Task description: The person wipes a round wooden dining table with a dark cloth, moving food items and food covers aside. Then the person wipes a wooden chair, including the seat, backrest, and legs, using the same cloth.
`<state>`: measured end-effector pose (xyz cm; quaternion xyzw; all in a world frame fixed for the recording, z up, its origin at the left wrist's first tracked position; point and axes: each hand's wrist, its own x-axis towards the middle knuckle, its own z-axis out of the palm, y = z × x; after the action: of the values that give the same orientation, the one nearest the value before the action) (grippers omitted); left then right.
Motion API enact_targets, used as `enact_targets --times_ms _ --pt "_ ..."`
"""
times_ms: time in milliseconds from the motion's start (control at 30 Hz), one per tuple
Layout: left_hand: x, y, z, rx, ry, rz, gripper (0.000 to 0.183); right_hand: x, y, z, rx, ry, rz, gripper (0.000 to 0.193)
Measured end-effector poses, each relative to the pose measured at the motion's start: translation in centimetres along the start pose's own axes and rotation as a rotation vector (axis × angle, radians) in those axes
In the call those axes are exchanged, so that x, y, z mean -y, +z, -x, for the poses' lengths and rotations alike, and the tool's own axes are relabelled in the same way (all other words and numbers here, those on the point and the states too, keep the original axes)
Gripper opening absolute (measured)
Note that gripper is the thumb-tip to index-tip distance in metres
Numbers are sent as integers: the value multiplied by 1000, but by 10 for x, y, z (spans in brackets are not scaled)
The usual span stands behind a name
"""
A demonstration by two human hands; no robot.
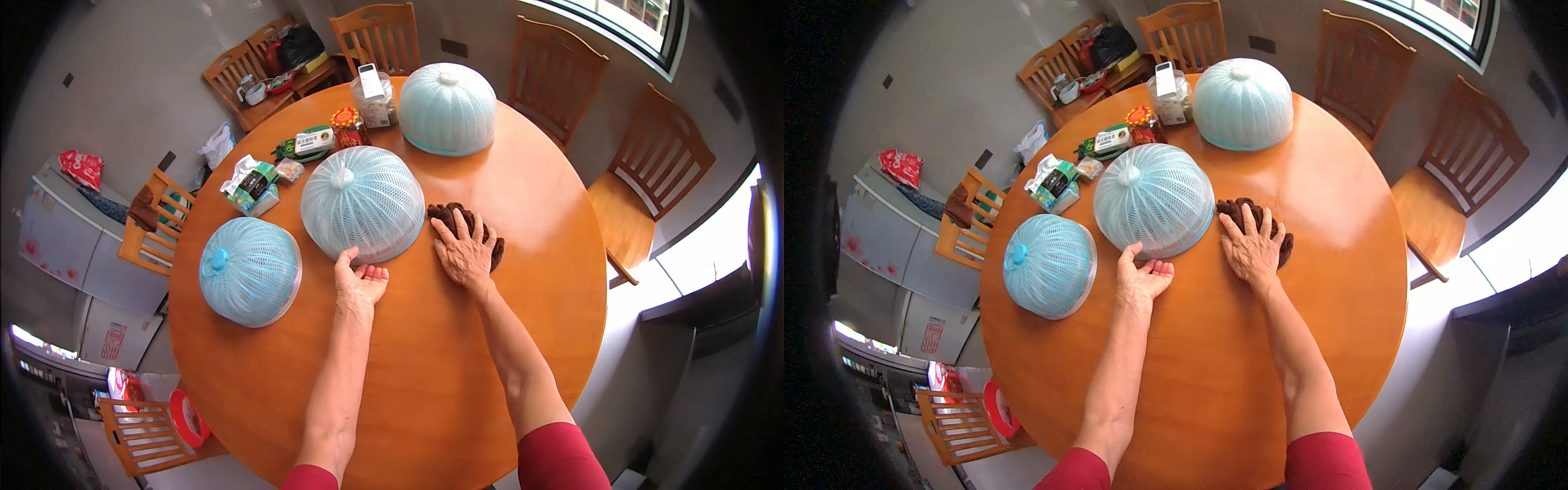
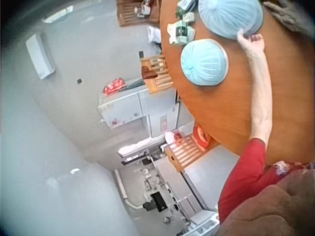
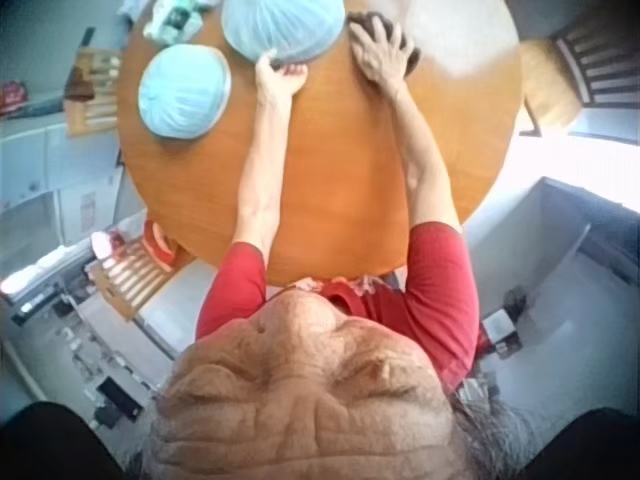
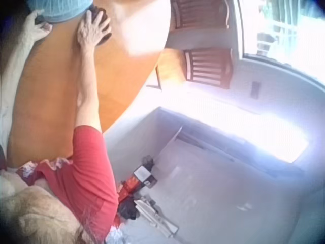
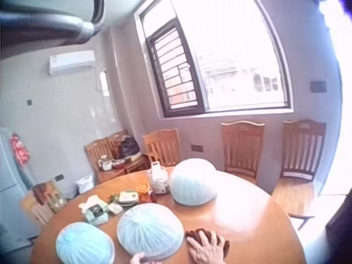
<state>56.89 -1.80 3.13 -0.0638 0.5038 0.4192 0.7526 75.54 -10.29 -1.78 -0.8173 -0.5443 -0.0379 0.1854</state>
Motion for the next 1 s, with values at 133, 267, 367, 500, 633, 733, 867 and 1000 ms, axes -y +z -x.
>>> enact_targets --times_ms 133,267,367,500,633,733,867,1000 --pt "9 15 13 -48 101 -20 72 -4 1 2 -22 0 -7 44" --pt "12 7 -8 154 97 12 55 -3 2 3 -55 0 8 45" --pt "15 1 -23 114 150 -6 41 1 -1 3 -59 -4 14 46" --pt "15 6 -16 143 110 72 45 -3 1 2 -39 -2 -19 45" --pt "8 14 -6 206 65 49 57 -3 -2 3 -44 -21 -18 43" --pt "0 16 1 246 23 41 65 -4 -4 10 -87 -138 -33 38" --pt "-15 12 5 258 -39 68 71 -6 -12 19 -76 -406 -78 33" --pt "-25 11 6 241 -13 19 78 -21 -3 -31 -180 -328 -40 31"
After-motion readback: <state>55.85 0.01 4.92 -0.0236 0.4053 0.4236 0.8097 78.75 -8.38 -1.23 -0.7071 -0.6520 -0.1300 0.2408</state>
